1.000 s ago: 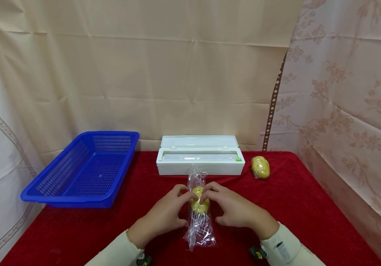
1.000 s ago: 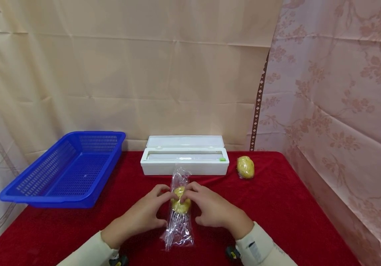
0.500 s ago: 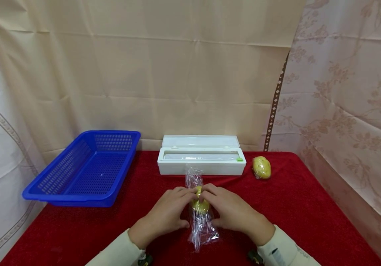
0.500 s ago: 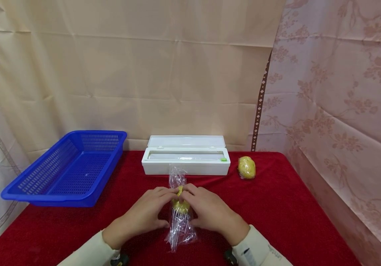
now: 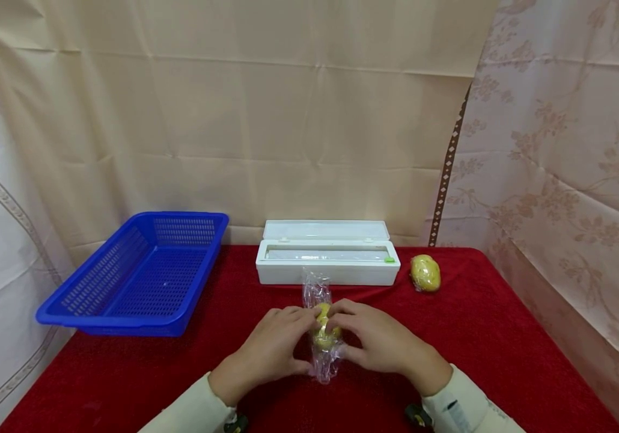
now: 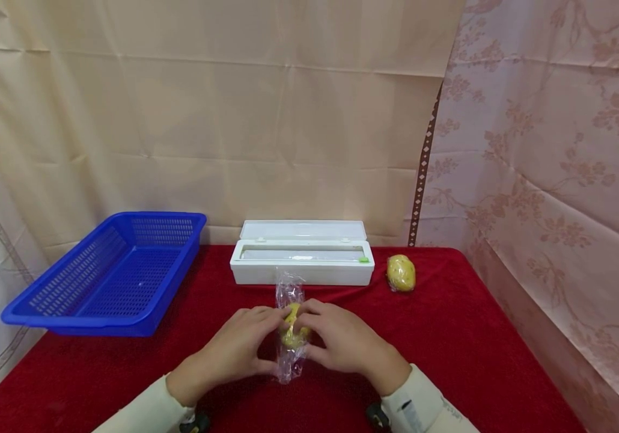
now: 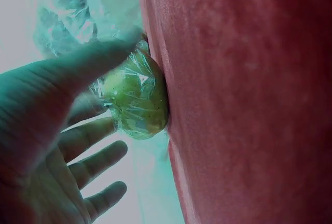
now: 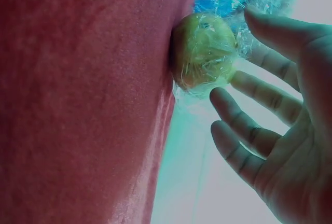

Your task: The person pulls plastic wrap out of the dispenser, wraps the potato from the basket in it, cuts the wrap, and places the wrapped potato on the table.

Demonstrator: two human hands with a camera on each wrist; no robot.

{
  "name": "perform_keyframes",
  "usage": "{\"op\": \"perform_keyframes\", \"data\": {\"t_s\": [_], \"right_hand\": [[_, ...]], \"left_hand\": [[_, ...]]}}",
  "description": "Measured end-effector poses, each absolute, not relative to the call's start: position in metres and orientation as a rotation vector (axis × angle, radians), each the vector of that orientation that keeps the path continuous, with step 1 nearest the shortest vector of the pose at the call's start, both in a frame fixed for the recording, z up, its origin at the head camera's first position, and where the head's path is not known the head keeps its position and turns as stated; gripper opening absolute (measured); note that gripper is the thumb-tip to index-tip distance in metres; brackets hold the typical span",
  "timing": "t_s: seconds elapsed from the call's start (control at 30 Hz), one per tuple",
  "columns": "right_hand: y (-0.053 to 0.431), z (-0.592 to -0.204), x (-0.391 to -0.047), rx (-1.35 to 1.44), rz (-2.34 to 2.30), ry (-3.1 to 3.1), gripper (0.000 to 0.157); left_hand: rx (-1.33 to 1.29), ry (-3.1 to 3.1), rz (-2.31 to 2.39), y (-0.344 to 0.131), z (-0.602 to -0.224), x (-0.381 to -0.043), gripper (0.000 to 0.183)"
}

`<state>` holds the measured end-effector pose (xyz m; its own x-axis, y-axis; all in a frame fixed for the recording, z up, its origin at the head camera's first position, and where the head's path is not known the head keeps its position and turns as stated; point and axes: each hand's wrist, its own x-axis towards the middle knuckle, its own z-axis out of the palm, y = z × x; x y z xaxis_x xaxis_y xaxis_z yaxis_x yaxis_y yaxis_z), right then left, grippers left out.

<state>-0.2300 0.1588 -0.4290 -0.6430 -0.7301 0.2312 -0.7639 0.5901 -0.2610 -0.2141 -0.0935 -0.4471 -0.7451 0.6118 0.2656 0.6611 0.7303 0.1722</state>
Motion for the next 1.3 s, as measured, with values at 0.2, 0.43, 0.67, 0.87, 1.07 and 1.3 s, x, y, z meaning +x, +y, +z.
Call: {"op": "perform_keyframes", "data": {"t_s": [0.2,0.43,0.67,0.87,1.07,1.3], "right_hand": [[0.159,-0.428,-0.232,1.293,0.620,-2.677,0.019],[0.162,-0.431,-0.238,1.277,0.870,-2.664,0.022],[0.162,-0.436,-0.239,1.183,1.074,-2.650,0.018],[0.155,-0.439,-0.238,1.022,1.210,-2.647,0.003],[0.152,-0.441,-0.239,0.898,1.239,-2.649,0.003],[0.154,-0.431,-0.237,0.885,1.279,-2.702,0.007]], "left_hand": [[-0.996,-2.699,-0.573,-0.094,-0.447,-0.217,0.058],[-0.953,-2.677,-0.676,-0.095,-0.446,-0.218,0.032],[-0.950,-2.619,-0.720,-0.096,-0.448,-0.222,0.023],[-0.945,-2.574,-0.716,-0.097,-0.447,-0.224,0.020],[-0.895,-2.623,-0.822,-0.098,-0.444,-0.225,0.018],[-0.878,-2.674,-1.033,-0.099,-0.439,-0.223,0.013]]}}
